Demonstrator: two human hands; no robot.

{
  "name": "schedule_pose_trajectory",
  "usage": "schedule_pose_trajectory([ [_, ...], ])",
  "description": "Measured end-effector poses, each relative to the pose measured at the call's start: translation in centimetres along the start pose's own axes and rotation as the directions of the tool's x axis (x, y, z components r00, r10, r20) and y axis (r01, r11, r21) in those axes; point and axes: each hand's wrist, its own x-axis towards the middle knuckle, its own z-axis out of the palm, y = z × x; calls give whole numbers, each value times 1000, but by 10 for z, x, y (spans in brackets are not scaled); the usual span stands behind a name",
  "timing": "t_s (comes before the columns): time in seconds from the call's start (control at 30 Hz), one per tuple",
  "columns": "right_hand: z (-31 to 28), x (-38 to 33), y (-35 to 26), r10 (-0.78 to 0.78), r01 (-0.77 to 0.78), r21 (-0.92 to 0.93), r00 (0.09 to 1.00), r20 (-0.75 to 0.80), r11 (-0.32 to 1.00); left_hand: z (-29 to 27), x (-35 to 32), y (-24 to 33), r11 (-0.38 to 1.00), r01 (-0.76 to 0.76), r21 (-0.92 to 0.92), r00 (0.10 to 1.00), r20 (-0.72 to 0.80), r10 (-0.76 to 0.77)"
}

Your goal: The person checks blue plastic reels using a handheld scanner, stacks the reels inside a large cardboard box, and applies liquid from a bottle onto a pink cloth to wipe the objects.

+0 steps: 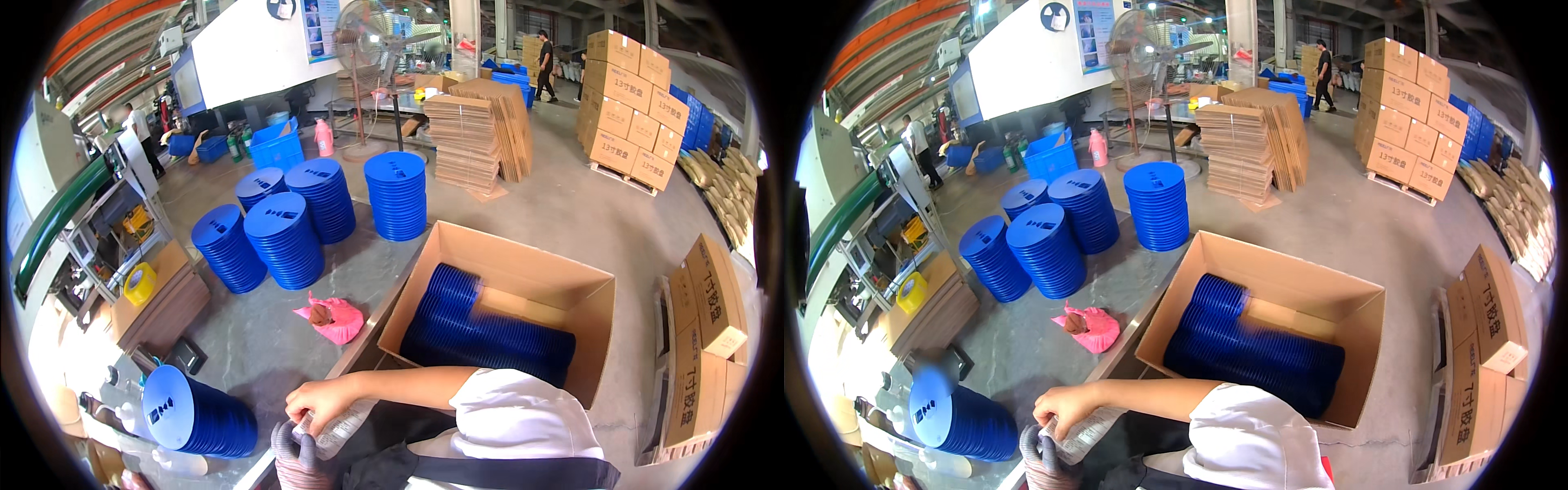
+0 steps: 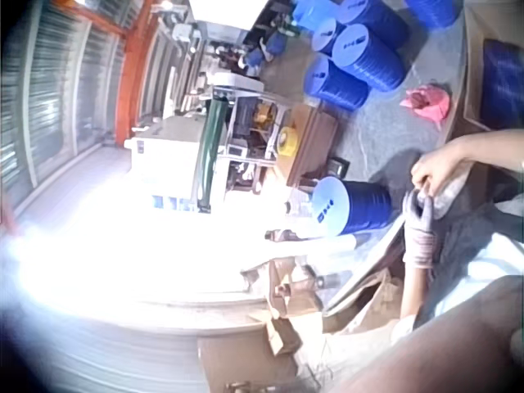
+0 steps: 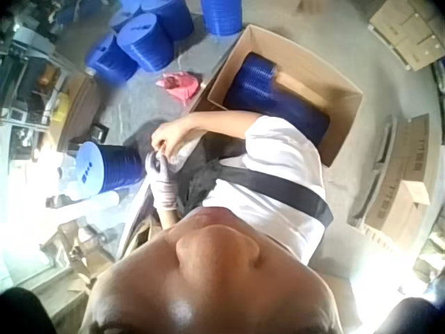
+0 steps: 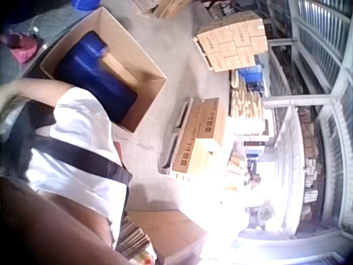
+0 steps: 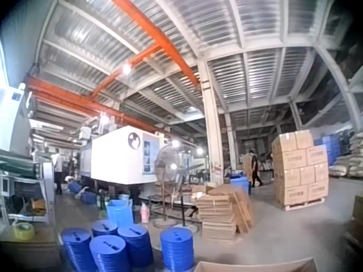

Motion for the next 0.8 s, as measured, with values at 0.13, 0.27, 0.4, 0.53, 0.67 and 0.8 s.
schedule_pose_trajectory([
  [0.13, -5, 7, -2, 35, -52, 137, 992, 125, 989, -9, -4, 0, 991, 110, -79, 994, 30, -108],
  [0.27, -13, 1, -4, 77, -211, 502, 959, 274, 839, -27, -11, -3, 934, 235, -269, 972, 60, -228],
  [0.4, -7, 4, -6, -3, -153, 669, 974, 226, 727, -4, -23, -24, 860, 266, -436, 908, -188, -376],
  [0.53, -2, 5, 7, -1, -81, 695, 993, 117, 714, 70, -58, -105, 915, 355, 192, 933, -14, -359],
  [0.67, -3, 8, 15, 41, -109, 539, 990, 137, 835, -8, -4, -11, 921, 85, -381, 949, -252, -192],
  [0.8, 0, 11, 9, 36, -60, 199, 992, 120, 978, -25, 15, -10, 988, -129, 79, 989, -59, 134],
])
